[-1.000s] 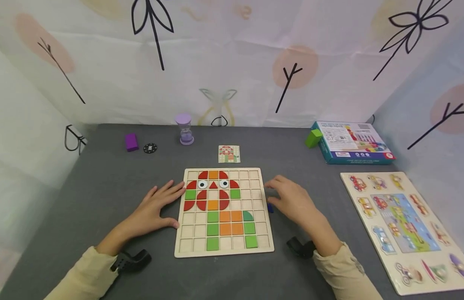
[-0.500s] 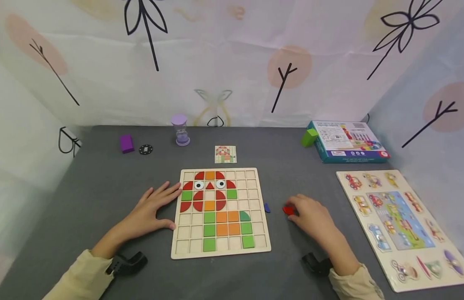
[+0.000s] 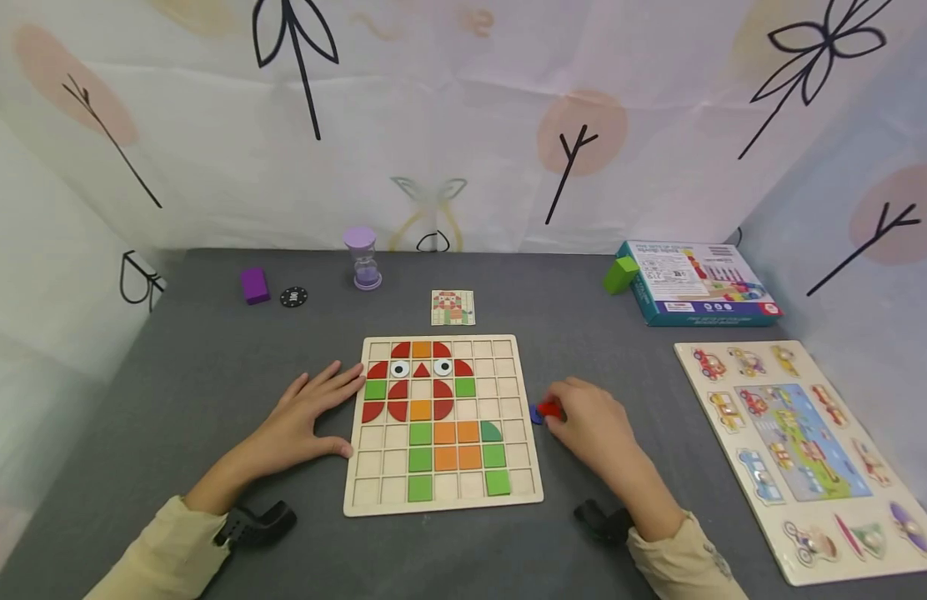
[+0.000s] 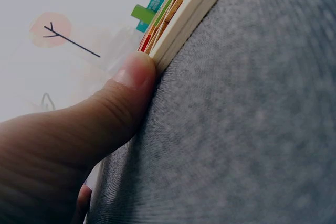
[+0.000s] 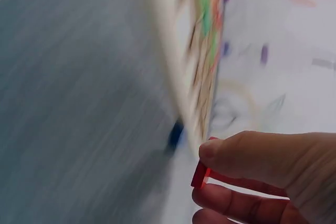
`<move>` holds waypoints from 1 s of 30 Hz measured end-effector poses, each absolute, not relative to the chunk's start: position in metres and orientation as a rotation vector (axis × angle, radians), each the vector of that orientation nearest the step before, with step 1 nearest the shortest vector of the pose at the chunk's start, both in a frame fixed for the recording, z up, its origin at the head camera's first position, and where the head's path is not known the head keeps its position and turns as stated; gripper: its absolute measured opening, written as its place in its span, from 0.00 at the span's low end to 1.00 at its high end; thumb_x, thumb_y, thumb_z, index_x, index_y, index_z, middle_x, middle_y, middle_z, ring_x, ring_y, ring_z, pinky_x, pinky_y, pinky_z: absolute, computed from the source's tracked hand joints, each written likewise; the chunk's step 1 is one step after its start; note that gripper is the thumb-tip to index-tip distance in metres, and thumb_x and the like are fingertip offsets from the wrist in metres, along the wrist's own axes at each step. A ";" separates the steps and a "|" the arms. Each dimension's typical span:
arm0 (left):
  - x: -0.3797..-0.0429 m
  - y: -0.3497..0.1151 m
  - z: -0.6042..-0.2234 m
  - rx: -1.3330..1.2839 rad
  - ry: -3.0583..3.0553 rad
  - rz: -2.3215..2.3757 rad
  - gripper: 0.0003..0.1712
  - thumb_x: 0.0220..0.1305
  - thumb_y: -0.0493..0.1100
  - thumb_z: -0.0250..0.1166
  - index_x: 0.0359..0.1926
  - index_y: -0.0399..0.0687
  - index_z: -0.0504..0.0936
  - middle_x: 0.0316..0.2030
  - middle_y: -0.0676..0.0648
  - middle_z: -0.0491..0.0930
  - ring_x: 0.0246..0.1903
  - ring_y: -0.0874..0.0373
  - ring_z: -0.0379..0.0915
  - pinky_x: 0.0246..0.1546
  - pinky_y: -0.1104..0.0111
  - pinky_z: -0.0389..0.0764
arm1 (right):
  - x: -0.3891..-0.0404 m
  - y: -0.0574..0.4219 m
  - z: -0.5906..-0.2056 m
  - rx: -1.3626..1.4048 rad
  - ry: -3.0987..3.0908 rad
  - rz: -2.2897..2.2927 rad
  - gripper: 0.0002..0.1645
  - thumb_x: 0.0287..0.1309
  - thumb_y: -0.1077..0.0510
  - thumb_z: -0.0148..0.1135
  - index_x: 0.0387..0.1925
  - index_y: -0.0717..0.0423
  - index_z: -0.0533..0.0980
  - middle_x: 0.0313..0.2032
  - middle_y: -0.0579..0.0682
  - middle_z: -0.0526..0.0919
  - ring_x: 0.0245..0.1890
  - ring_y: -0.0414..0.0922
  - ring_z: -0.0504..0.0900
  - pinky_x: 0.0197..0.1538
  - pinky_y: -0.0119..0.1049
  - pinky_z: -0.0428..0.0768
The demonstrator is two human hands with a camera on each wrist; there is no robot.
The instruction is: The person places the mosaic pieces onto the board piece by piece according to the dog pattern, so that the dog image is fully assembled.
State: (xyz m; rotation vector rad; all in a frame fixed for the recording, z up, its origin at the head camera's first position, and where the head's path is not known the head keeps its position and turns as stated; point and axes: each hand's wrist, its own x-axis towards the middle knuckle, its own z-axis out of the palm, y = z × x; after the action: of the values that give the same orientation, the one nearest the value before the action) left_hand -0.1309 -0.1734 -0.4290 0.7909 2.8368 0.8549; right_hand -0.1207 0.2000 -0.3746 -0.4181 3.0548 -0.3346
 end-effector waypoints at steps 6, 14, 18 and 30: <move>-0.131 -0.174 -0.431 0.801 2.842 0.863 0.56 0.35 0.69 0.65 0.66 0.53 0.57 0.67 0.53 0.52 0.67 0.48 0.39 0.60 0.44 0.36 | -0.128 0.154 -0.369 -0.564 3.027 -0.432 0.11 0.43 0.57 0.68 0.32 0.53 0.79 0.27 0.44 0.76 0.25 0.39 0.70 0.28 0.31 0.71; -0.132 -0.173 -0.432 0.810 2.841 0.878 0.56 0.35 0.68 0.65 0.66 0.53 0.57 0.67 0.53 0.52 0.67 0.47 0.39 0.59 0.44 0.37 | -0.133 0.118 -0.370 -0.549 2.977 -0.410 0.09 0.44 0.56 0.67 0.30 0.54 0.79 0.25 0.45 0.77 0.22 0.39 0.68 0.26 0.30 0.70; -0.132 -0.174 -0.429 0.803 2.829 0.876 0.56 0.35 0.68 0.66 0.66 0.53 0.57 0.67 0.53 0.52 0.67 0.48 0.39 0.59 0.44 0.36 | -0.135 0.112 -0.373 -0.508 2.969 -0.389 0.09 0.44 0.56 0.67 0.30 0.55 0.79 0.25 0.46 0.77 0.22 0.40 0.69 0.27 0.30 0.71; -0.132 -0.175 -0.430 0.794 2.820 0.873 0.56 0.35 0.69 0.65 0.66 0.55 0.56 0.67 0.54 0.51 0.67 0.48 0.38 0.60 0.45 0.36 | -0.137 0.102 -0.377 -0.480 2.956 -0.394 0.11 0.44 0.55 0.68 0.31 0.54 0.79 0.26 0.46 0.77 0.23 0.40 0.70 0.28 0.31 0.71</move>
State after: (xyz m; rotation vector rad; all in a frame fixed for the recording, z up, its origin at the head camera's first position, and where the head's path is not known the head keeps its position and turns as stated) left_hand -0.1319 -0.1749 -0.4301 0.7941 2.8202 0.8728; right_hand -0.1367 0.1020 -0.3768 -0.4799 2.9561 -0.3942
